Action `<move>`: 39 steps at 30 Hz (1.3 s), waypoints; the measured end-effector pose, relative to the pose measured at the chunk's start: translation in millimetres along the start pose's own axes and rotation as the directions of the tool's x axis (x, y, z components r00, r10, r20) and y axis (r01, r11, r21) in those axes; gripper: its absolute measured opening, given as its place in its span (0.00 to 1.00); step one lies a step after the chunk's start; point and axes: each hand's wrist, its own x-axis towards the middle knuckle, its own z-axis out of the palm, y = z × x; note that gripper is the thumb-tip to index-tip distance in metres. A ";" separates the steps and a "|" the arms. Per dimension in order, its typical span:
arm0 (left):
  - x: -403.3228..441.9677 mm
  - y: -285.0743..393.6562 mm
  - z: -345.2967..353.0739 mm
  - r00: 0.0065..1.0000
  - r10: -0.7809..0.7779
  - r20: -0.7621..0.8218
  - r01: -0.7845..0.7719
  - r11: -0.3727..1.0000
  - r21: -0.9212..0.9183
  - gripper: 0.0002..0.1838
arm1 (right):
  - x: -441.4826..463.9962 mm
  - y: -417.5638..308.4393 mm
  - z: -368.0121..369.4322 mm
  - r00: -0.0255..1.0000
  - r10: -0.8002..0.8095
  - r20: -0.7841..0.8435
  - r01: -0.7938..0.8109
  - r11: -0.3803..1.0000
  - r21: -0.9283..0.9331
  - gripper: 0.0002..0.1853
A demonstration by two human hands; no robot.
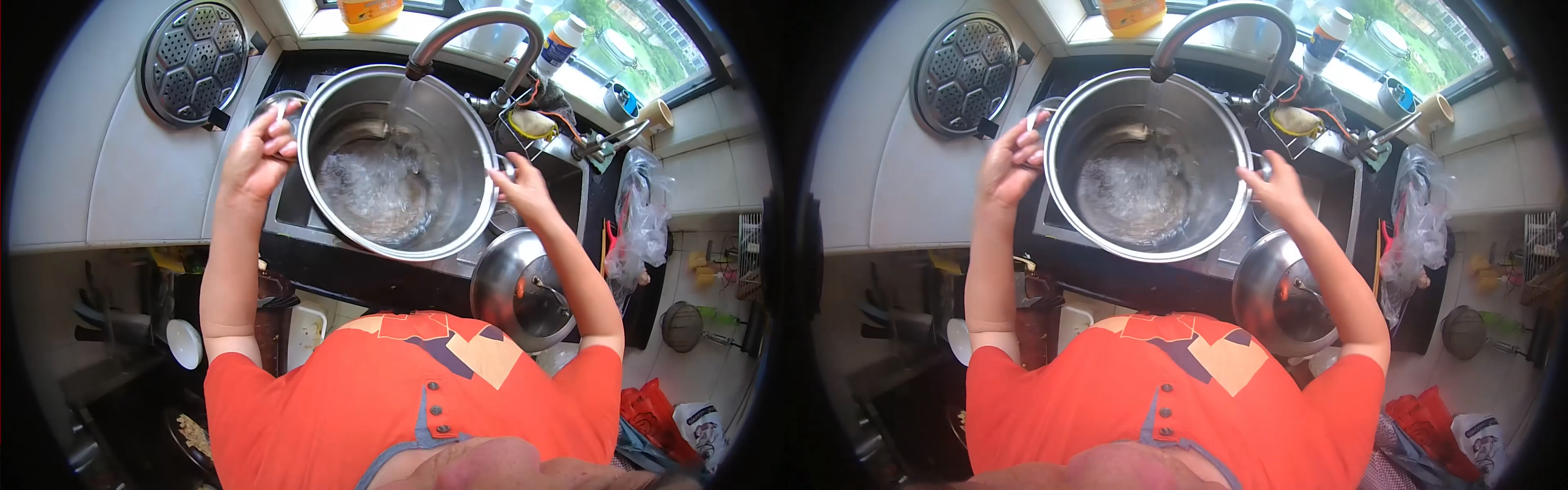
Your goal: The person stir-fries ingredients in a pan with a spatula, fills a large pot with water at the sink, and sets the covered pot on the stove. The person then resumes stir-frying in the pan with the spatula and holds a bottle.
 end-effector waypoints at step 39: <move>-164.0 109.1 13.5 0.916 0.335 -0.220 -0.296 0.935 0.194 0.25 | 88.8 7.9 155.1 0.877 0.216 0.429 -0.176 0.976 -0.131 0.23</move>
